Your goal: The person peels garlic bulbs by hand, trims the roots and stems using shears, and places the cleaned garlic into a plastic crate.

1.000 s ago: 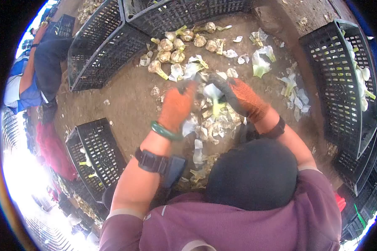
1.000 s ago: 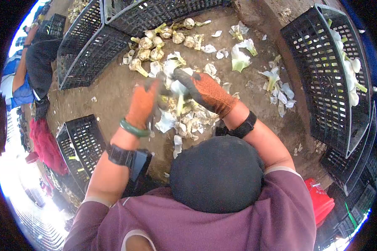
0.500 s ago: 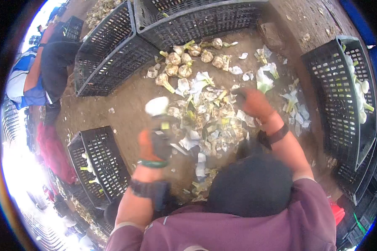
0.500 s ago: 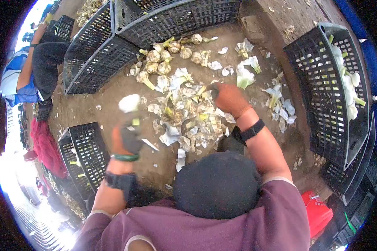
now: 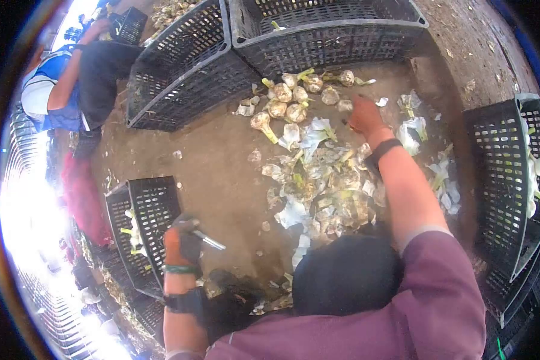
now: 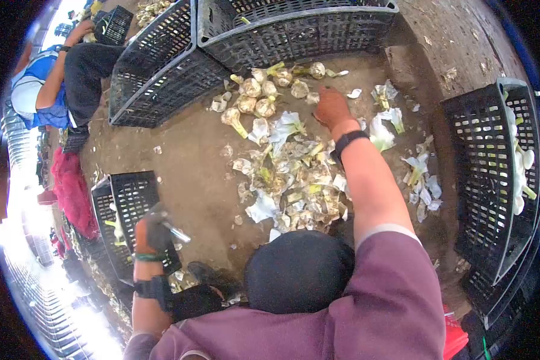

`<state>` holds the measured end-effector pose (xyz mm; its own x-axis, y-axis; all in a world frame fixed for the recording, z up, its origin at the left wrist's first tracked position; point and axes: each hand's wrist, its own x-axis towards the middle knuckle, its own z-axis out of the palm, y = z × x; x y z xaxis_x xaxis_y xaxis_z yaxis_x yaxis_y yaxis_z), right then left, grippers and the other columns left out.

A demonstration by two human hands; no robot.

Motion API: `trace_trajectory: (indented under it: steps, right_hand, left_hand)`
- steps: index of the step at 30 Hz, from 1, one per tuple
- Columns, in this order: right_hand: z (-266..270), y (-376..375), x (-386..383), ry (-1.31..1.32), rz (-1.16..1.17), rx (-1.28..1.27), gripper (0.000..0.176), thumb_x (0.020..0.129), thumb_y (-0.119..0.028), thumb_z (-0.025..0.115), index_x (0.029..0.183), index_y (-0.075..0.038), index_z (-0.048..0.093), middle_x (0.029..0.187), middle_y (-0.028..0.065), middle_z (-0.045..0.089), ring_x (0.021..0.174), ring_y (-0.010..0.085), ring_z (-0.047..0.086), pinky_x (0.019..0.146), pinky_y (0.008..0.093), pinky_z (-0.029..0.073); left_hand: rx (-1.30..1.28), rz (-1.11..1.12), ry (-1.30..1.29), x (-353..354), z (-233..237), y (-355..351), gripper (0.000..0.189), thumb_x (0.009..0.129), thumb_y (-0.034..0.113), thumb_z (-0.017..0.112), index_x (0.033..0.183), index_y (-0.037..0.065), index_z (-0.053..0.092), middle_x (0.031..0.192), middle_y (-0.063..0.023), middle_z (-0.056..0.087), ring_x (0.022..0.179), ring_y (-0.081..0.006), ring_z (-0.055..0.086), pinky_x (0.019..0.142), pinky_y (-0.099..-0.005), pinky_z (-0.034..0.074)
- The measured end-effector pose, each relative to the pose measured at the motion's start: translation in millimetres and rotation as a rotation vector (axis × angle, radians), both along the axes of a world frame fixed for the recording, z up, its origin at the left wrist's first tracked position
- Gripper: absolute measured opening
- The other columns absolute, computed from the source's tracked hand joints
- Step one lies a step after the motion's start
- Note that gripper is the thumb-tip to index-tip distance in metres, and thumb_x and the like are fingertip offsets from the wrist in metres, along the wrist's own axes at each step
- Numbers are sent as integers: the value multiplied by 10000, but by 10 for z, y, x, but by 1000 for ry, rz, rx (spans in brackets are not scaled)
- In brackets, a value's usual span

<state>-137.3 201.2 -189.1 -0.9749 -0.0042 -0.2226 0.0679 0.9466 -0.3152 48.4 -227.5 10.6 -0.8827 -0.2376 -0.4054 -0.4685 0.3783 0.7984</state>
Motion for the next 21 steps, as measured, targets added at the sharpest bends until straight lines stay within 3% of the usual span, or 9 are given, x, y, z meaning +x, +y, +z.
trace_trajectory:
  steps: [1,3,5,7,9,11,14,19,21]
  right_hand:
    - [138,46,103,-39,-151,-414,426,820,-104,507,1245,-80,483,1103,113,576,986,245,569,786,350,483]
    - [576,65,406,-104,-461,-1246,401,850,-113,503,1249,-80,479,1092,70,572,952,182,575,758,303,485]
    - [754,96,706,-154,-574,-1695,416,872,-126,511,1277,-62,441,1076,25,557,907,110,563,727,241,471]
    - [869,58,935,-166,-475,-1960,482,876,-166,473,1325,-36,354,1014,62,554,933,170,554,846,326,456]
    - [965,-8,1122,-197,-541,-2039,398,878,-133,458,1259,-39,391,1042,51,540,994,193,536,885,342,440]
    - [1064,-38,1264,-232,-505,-2130,355,877,-129,458,1222,-60,412,1076,48,533,1020,206,526,902,348,433]
    - [1055,-72,1355,-243,-413,-2311,292,903,-188,478,1180,-104,447,1097,61,534,988,233,553,796,306,476]
    - [1142,-45,1341,-473,-585,-2386,322,928,-252,476,1203,-88,443,997,46,567,932,182,573,694,261,484]
    - [1222,-75,1434,-7,-328,-1888,318,902,-170,503,1194,-57,447,1057,79,560,964,175,563,712,274,492]
  left_hand:
    - [-495,-446,156,6,-156,187,171,772,125,637,894,8,663,953,-122,631,757,-178,613,623,-300,509]
    - [-201,-430,-148,-168,-87,840,301,804,84,577,1089,-11,558,887,-107,603,747,-194,612,629,-303,514]
    - [374,-130,-464,-206,-307,1114,228,834,140,567,1024,35,638,1133,-77,589,815,-169,613,631,-293,511]
    - [410,-239,-531,-287,-389,1412,273,859,154,544,1099,37,602,1090,-65,592,828,-149,600,644,-288,510]
    - [243,-647,-248,-355,-421,1598,314,866,148,535,1155,27,559,1073,-76,586,844,-131,587,649,-285,507]
    - [310,-693,-229,-384,-366,1742,338,879,151,521,1190,20,530,1054,-90,583,861,-124,579,657,-280,505]
    - [637,-241,-488,-379,-238,1923,355,900,204,503,1206,26,517,1017,-99,589,863,-131,582,661,-274,506]
    - [502,-251,-502,-385,-177,2023,423,893,235,525,1265,39,477,822,-24,606,706,-120,592,646,-250,507]
    - [473,-424,-362,-402,-235,2064,421,893,237,527,1258,33,483,767,-13,604,666,-110,586,623,-231,498]
